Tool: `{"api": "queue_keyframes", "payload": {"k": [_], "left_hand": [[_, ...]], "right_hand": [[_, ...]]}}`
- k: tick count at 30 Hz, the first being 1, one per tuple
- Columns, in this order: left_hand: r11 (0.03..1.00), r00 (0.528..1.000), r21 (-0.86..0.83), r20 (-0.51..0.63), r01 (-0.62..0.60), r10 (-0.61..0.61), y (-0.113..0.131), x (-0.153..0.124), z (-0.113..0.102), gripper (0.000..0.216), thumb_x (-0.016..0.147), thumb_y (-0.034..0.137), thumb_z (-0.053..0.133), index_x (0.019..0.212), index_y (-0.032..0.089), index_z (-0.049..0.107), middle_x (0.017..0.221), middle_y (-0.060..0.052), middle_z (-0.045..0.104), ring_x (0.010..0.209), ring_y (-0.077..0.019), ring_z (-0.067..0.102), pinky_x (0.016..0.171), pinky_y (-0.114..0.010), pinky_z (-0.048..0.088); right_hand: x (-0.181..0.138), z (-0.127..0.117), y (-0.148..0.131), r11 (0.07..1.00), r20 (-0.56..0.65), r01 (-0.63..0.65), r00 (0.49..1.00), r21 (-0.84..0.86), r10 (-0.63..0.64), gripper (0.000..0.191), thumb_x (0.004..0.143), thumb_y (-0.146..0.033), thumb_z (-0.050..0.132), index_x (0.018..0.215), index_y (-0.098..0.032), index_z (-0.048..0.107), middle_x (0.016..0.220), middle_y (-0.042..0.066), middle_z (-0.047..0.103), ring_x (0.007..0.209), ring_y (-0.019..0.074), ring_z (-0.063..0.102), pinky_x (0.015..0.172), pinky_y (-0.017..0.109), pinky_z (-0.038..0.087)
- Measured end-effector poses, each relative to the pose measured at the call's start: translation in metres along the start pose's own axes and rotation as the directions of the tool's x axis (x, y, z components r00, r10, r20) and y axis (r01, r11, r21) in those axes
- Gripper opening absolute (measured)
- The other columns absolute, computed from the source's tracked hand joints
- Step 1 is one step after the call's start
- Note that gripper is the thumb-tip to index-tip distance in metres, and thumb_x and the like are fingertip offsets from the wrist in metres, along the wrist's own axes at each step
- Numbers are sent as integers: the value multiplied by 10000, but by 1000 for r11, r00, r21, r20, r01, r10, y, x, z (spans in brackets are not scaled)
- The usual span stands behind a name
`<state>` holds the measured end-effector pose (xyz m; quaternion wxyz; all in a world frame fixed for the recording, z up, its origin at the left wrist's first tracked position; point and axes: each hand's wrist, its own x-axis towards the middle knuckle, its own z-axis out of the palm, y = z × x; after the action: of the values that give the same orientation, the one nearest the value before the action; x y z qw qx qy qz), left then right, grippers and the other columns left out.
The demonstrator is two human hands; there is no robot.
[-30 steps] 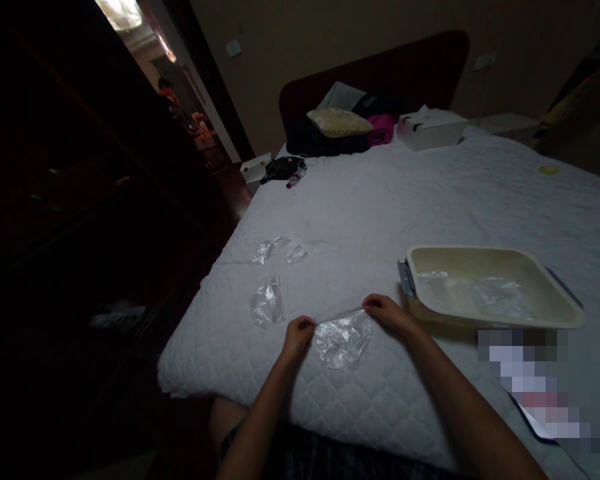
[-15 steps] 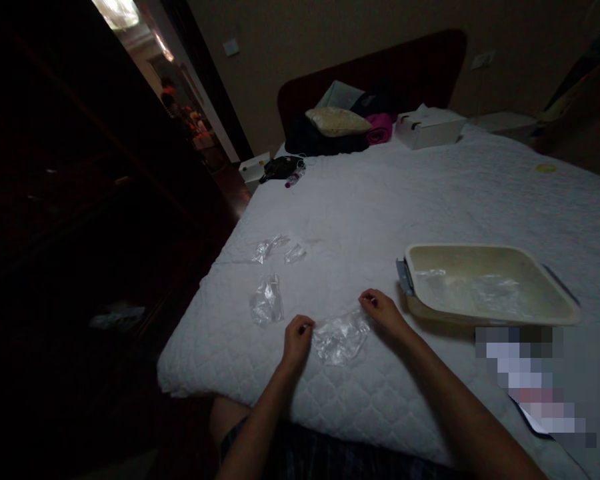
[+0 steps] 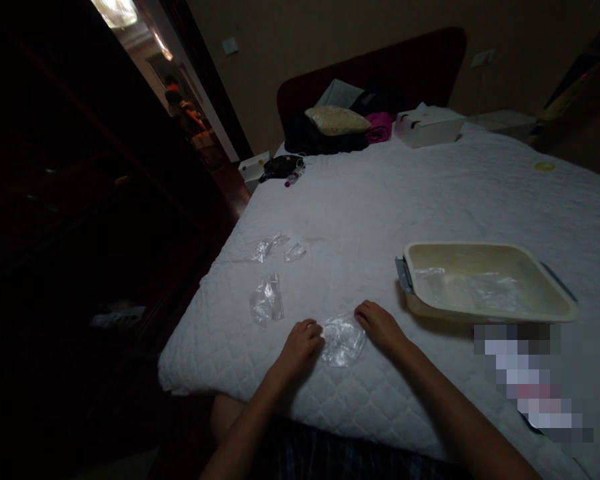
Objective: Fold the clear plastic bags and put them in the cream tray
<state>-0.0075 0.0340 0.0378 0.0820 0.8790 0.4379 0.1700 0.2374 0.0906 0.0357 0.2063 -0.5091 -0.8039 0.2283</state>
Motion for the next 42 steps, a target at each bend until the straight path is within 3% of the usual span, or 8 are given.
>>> {"api": "queue_keyframes", "payload": {"k": [5, 12, 21, 24, 26, 31, 36, 42], "left_hand": [[985, 998, 170, 64, -4, -7, 8, -6, 2, 50, 825, 201, 536, 857, 182, 570, 935, -47, 558, 926, -191, 484, 775, -332, 404], [980, 992, 179, 108, -90, 72, 28, -26, -1, 293, 848, 185, 478, 1140, 186, 458, 964, -61, 568, 845, -184, 513, 713, -305, 422], [953, 992, 281, 3, -118, 122, -3, -26, 5, 233, 850, 138, 456, 1078, 174, 489, 1125, -84, 535, 1023, -220, 482, 806, -353, 404], [976, 999, 214, 16, -40, 38, 6, -23, 5, 215, 837, 153, 460, 1045, 179, 510, 1058, -66, 552, 925, -199, 506, 767, -326, 413], [976, 991, 170, -17, 133, -132, 18, -23, 7, 162, 826, 199, 469, 970, 174, 539, 964, -66, 562, 863, -195, 508, 742, -319, 411], [828, 834, 100, -71, 551, -547, 39, -21, 13, 224, 802, 375, 484, 783, 164, 559, 812, -74, 551, 802, -218, 507, 694, -319, 401], [796, 795, 19, 16, 606, -606, 37, -10, 14, 183, 774, 329, 506, 833, 168, 568, 843, -64, 568, 808, -211, 515, 709, -298, 391], [836, 840, -87, 64, 543, -539, 21, 14, 14, 252, 719, 117, 469, 945, 161, 573, 897, -70, 575, 864, -199, 503, 771, -282, 383]], "right_hand": [[-19, -4, -22, 999, -176, 17, 984, -33, -23, 275, 876, -268, 342, 1004, -182, 570, 973, 92, 586, 908, 188, 542, 811, 323, 431], [-71, 35, -29, 947, -104, 233, 960, -220, -260, 329, 824, -142, 388, 1088, -202, 575, 1044, 102, 620, 938, 214, 568, 801, 368, 468], [-76, 35, -7, 925, -181, 239, 937, -295, -300, 324, 855, -187, 376, 1101, -202, 586, 1052, 104, 632, 919, 214, 585, 782, 370, 486], [-71, 36, -5, 954, -213, 202, 945, -223, -249, 338, 835, -166, 376, 1101, -201, 581, 1069, 100, 624, 957, 217, 576, 806, 381, 481], [-67, 36, -5, 972, -219, 156, 956, -175, -193, 342, 824, -159, 386, 1115, -184, 564, 1090, 104, 611, 992, 217, 561, 837, 389, 471], [-67, 34, -18, 984, -145, 75, 984, -159, -98, 294, 830, -170, 390, 1055, -141, 576, 1000, 110, 622, 916, 211, 572, 811, 375, 476], [-85, 45, -39, 967, -88, 101, 988, -236, -124, 281, 824, -151, 400, 1026, -139, 594, 964, 112, 621, 859, 212, 572, 769, 366, 476], [-95, 44, -63, 965, -28, 161, 985, -206, -171, 284, 817, -169, 415, 1036, -157, 596, 938, 99, 636, 832, 215, 578, 758, 377, 472]]}}
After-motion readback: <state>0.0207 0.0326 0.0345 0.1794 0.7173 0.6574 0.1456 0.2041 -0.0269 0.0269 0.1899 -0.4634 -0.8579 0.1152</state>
